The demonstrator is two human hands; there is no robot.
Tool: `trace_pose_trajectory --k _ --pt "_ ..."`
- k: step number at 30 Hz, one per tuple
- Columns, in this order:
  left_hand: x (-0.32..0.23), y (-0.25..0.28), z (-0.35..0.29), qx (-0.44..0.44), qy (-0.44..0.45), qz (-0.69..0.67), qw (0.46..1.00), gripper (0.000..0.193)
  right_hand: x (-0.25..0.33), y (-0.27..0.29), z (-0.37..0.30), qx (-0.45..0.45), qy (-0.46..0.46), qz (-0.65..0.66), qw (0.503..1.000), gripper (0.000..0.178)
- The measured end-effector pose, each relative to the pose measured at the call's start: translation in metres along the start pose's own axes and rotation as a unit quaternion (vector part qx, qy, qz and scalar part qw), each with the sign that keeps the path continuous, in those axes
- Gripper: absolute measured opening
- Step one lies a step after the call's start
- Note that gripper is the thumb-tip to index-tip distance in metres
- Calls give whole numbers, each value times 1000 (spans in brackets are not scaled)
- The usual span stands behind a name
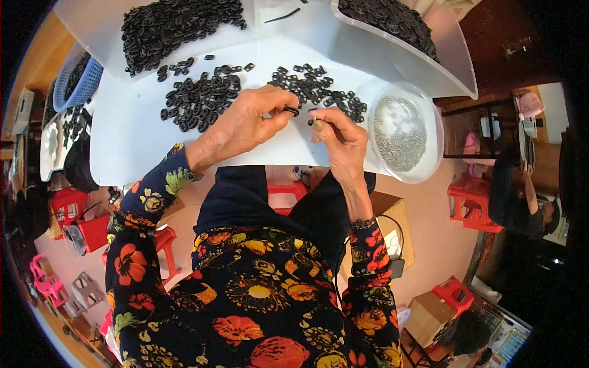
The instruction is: The person assembles plastic cord locks by taking springs from a bowl, inserting them into plastic toggle pieces, and pressing the components together by hand.
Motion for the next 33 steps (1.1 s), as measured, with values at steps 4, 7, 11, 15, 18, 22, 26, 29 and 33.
trace_pose_trajectory --k 4,7,11,15,18,22,26,29,33 --pt "1 -14 2 -2 -13 -22 1000 23 -1 -3 3 -2 17 5 1000 14" --pt "3 -21 4 4 30 -56 998 20 -1 -1 1 -11 5 -2 1000 12" --pt "17 -28 4 -27 63 -204 977 15 -2 -2 1 -20 -9 6 1000 11" --pt "17 -33 5 -24 96 -281 955 14 -5 1 0 -14 -9 -5 1000 12" --pt "22 -29 7 -16 120 -280 953 15 -3 -2 1 -24 15 20 999 12" --pt "20 -26 11 -9 117 -286 951 16 -4 -2 0 -39 -5 18 999 11" --pt "21 -28 15 -6 100 -304 947 12 -5 0 0 -44 -14 21 999 11" --pt "22 -27 18 10 98 -307 947 9 -6 -1 0 -42 -14 24 999 11" --pt "20 -25 21 24 102 -288 952 8 -5 -1 0 -40 -16 8 999 10"
Point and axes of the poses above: each hand's wrist, its own z-axis towards the middle knuckle, its own y-axis out of the back of the hand, x = y × z, the point moved 3 cm from there along z, towards the middle knuckle, and after that the axes turned 7 degrees about y, right-handed, at the moved point
